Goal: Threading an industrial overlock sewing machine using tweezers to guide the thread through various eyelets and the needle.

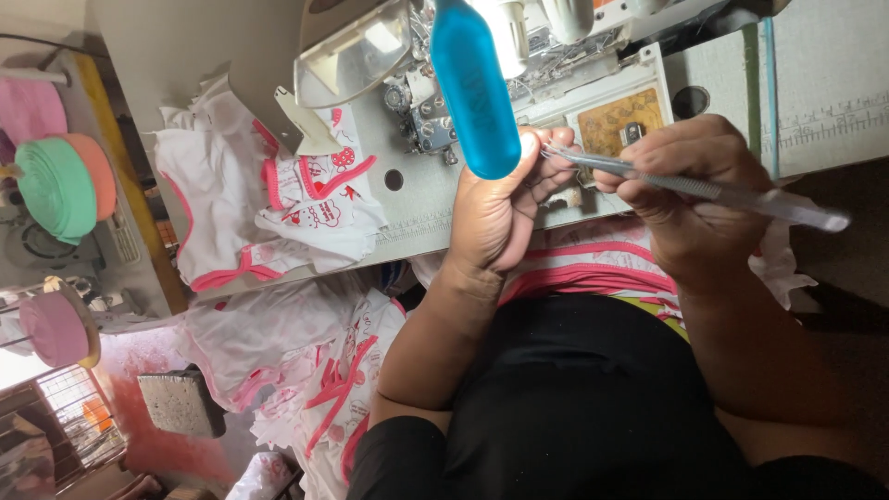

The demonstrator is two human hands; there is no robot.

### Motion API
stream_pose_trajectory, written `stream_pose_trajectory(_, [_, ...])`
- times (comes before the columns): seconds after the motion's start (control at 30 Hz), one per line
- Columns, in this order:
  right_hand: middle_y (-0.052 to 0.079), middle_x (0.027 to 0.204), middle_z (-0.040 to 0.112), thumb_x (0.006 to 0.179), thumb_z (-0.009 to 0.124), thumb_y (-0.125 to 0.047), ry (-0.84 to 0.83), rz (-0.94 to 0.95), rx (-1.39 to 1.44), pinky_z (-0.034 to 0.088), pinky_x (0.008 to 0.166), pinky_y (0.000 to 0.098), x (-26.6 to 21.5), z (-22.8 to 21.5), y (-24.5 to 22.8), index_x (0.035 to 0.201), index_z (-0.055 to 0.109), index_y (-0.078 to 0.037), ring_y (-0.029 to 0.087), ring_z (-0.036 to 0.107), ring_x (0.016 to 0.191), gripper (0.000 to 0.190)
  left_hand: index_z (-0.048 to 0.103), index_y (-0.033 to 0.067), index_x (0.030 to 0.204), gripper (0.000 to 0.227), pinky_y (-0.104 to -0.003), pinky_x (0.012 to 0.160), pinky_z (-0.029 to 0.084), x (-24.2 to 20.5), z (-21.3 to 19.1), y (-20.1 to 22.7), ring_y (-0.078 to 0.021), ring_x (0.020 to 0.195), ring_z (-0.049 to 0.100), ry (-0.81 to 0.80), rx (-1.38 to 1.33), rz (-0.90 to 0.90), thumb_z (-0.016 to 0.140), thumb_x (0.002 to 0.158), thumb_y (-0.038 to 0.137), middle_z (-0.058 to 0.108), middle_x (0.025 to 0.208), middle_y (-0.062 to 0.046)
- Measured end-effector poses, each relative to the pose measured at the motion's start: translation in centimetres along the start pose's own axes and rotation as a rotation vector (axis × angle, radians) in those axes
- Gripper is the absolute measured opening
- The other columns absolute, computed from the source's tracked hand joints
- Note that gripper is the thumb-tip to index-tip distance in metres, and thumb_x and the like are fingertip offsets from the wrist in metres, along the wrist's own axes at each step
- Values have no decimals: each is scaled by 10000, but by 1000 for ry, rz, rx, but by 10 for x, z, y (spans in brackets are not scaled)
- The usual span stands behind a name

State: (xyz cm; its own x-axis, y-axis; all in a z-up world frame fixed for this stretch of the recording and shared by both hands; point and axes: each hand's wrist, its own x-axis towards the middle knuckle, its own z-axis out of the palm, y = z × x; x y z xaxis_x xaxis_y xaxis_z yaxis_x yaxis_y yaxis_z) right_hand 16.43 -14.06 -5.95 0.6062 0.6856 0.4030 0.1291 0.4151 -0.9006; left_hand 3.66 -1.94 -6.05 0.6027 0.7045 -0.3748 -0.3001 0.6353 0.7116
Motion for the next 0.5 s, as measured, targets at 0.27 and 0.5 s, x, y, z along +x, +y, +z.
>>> stream_pose_trajectory(0.27, [194,986,621,955,759,-7,50,-131,108,666,730,323,8,8,10,1068,516,-72,271,742,800,276,665,-5,1088,151,-359,879,640,1,-2,-5,-307,1016,744,-16,-57,-27,692,1007,119,717,1149,-235])
stream_pose_trajectory(0.5, [258,1024,678,981,816,112,10,-153,-202,576,788,343,1,4,-4,1047,499,-41,279,695,866,358,670,-35,1103,202,-383,926,628,5,-9,-8,-265,956,759,0,-85,-47,693,1006,140,704,1180,-252])
